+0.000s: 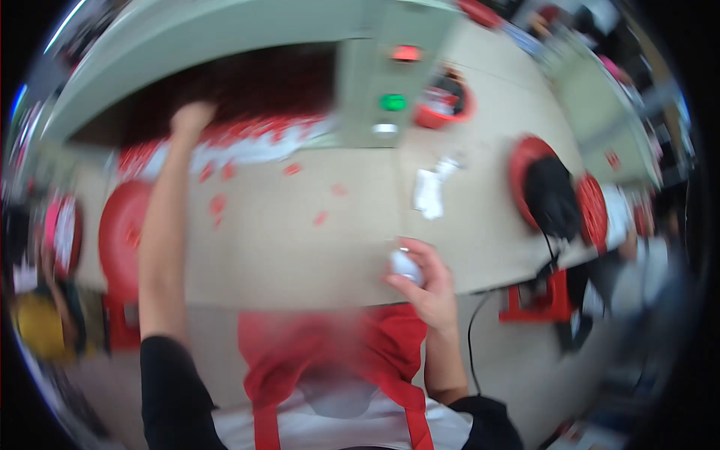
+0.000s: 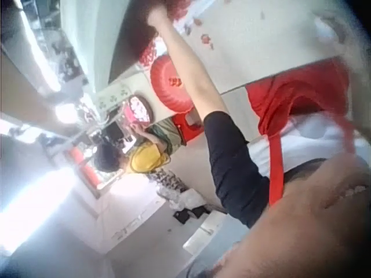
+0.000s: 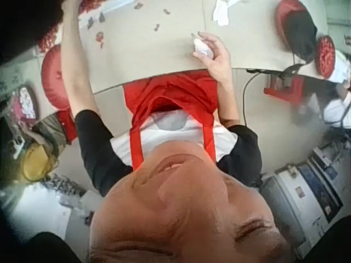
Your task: The person assembles plastic toy figures by applying glue from a squeeze bottle onto the toy components and joining the pieces together by hand.
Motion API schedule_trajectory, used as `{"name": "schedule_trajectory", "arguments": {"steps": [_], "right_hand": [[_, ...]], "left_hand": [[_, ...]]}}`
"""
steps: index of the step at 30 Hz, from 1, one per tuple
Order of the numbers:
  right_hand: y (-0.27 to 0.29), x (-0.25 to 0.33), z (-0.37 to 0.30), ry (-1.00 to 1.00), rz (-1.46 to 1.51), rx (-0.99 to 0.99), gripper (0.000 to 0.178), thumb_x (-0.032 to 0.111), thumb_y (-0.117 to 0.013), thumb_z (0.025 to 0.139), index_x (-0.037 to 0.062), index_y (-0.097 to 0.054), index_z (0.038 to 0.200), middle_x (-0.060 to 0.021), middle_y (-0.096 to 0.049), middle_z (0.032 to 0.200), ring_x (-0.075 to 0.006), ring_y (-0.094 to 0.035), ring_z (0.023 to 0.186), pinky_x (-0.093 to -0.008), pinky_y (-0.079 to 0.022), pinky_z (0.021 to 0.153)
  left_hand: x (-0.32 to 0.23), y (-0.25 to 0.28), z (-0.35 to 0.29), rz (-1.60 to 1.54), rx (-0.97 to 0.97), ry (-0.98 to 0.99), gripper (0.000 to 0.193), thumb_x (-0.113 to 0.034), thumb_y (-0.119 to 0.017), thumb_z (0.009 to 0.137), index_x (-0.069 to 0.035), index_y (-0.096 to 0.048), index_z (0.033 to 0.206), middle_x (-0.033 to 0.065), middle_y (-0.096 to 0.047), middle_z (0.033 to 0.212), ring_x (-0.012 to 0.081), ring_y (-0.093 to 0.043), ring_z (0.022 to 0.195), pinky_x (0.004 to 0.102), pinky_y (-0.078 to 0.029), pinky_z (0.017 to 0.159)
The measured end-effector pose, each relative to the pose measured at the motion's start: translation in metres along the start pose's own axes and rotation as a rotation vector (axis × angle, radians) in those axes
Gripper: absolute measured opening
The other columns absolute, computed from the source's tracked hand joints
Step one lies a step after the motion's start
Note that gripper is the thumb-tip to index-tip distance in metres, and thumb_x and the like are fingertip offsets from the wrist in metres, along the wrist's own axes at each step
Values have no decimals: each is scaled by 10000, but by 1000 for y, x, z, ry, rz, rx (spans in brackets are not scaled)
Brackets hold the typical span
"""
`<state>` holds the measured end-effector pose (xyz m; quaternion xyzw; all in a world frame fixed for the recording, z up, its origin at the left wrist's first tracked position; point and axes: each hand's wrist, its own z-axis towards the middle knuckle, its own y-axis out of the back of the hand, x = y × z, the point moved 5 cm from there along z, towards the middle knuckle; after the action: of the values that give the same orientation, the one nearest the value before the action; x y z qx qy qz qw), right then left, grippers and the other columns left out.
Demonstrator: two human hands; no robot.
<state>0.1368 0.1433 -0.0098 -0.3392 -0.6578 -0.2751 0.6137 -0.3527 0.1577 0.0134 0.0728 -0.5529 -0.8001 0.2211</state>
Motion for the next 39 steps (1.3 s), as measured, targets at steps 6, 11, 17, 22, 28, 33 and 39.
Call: {"name": "schedule_trajectory", "arguments": {"steps": [6,11,17,22,28,33,39], "right_hand": [[-13,8,3,146,-143,-7,394,56,-637,760,35,-525,1137,-62,-570,1054,-132,-533,957,-269,-418,850],[-8,4,-8,31,-56,-8,363,58,-637,756,36,-539,1104,-77,-584,1019,-146,-544,941,-279,-424,838],[-19,-5,6,-39,-58,11,358,55,-641,763,34,-543,1107,-60,-588,1001,-129,-539,924,-267,-428,821],[-27,-5,8,-91,122,-35,346,-2,-626,761,-11,-541,1097,-65,-581,978,-128,-547,905,-260,-448,795],[-39,-14,3,-41,136,-31,394,-10,-610,760,-31,-486,1134,-133,-595,910,-216,-609,789,-314,-510,680],[-59,-7,11,-27,168,-10,462,61,-632,762,-32,-451,1177,-139,-585,923,-224,-606,777,-311,-498,666],[-65,26,14,39,267,-19,393,15,-610,772,-26,-471,1137,-118,-587,877,-196,-593,755,-294,-480,659]], "left_hand": [[129,-160,12,650,238,-150,260,-185,-483,760,-37,-637,908,199,-609,943,313,-610,831,404,-496,732],[94,-152,49,142,-51,-3,336,-291,-469,826,-28,-603,984,212,-599,982,371,-565,937,432,-464,790],[118,-119,33,195,40,161,427,-395,-352,906,-105,-523,1168,169,-513,1184,346,-520,1034,416,-408,896],[2,14,-20,-282,-166,281,383,-432,-513,820,-138,-615,1044,131,-626,952,324,-595,860,388,-470,733],[-93,67,-119,-1393,-51,425,206,-166,-584,833,-38,-614,991,57,-630,777,115,-571,657,250,-461,594],[-171,85,-216,-2564,275,737,215,-128,-523,877,-41,-542,1073,58,-571,913,115,-538,722,233,-468,652],[-213,90,-230,-3133,462,779,277,-185,-445,922,-56,-466,1166,92,-537,986,142,-543,789,213,-481,652]]}}
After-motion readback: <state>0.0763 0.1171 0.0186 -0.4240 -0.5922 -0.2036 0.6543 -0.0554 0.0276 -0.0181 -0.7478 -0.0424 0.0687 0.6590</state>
